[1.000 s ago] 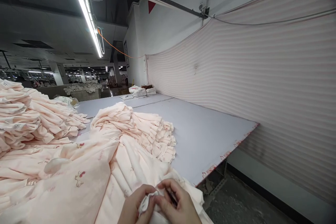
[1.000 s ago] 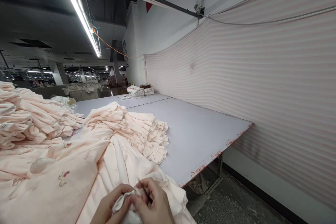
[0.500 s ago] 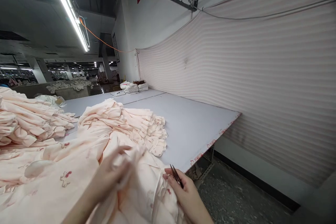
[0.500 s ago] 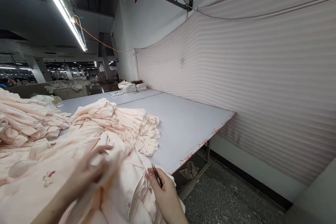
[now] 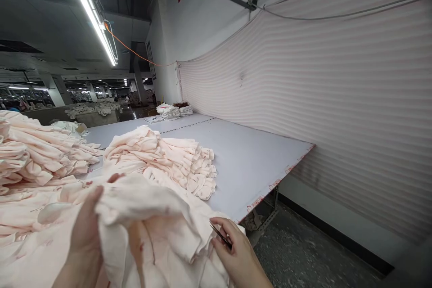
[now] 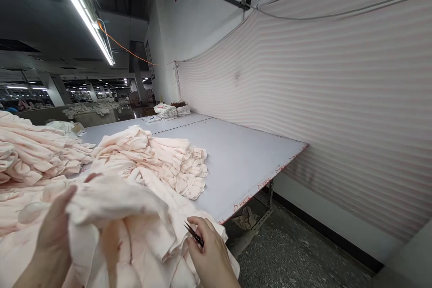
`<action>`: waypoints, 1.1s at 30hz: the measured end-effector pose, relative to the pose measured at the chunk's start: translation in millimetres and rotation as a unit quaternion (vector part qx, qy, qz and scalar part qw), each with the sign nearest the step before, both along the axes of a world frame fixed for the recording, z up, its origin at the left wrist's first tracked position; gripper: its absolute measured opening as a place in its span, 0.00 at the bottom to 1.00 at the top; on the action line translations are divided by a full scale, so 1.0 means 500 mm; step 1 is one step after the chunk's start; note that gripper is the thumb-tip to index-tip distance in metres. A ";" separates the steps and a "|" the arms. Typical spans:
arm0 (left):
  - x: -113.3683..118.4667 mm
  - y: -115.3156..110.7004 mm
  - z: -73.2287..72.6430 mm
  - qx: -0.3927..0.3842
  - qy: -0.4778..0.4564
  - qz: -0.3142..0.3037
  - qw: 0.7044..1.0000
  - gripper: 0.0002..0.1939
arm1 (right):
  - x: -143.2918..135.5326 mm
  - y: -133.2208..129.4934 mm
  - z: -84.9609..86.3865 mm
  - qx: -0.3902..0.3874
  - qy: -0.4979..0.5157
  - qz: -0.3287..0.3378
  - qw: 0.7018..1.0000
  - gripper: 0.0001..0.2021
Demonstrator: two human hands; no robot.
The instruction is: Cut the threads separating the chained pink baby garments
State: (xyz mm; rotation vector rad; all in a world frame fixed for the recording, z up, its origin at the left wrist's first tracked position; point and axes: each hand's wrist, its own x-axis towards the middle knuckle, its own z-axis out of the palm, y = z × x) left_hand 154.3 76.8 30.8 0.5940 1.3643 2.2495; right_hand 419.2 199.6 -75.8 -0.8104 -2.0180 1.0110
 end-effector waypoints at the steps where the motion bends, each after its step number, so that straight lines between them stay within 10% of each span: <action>1: -0.019 -0.012 0.010 0.019 -0.066 0.025 0.997 0.15 | -0.002 0.004 0.002 0.007 -0.001 -0.007 1.000 0.13; 4: -0.066 -0.050 0.025 -0.016 -0.105 0.084 0.991 0.10 | -0.013 0.018 0.013 0.029 0.010 -0.022 0.999 0.05; 7: -0.072 -0.069 0.017 -0.142 0.170 0.036 0.975 0.11 | -0.026 0.026 0.027 0.010 0.036 -0.020 0.999 0.08; 11: 0.031 -0.034 -0.017 -0.343 0.476 -0.134 0.799 0.14 | -0.048 0.019 0.044 -0.047 0.059 0.011 0.997 0.11; 14: 0.139 0.025 -0.048 -0.335 0.535 -0.200 0.750 0.16 | -0.061 0.007 0.057 -0.045 0.090 0.033 0.994 0.11; 19: 0.192 0.087 -0.086 -0.281 0.565 -0.177 0.755 0.06 | -0.058 0.000 0.065 0.006 0.149 0.012 0.989 0.09; 24: 0.159 0.081 -0.096 -0.244 0.526 -0.141 0.803 0.04 | -0.053 -0.022 0.001 -0.031 0.223 -0.073 0.972 0.15; 29: 0.162 0.066 -0.104 -0.142 0.421 -0.160 0.882 0.06 | -0.061 -0.039 -0.050 -0.031 0.226 -0.037 0.973 0.15; 33: 0.167 0.049 -0.128 -0.129 0.439 -0.180 0.871 0.11 | -0.061 -0.024 -0.036 0.030 0.190 0.008 0.981 0.09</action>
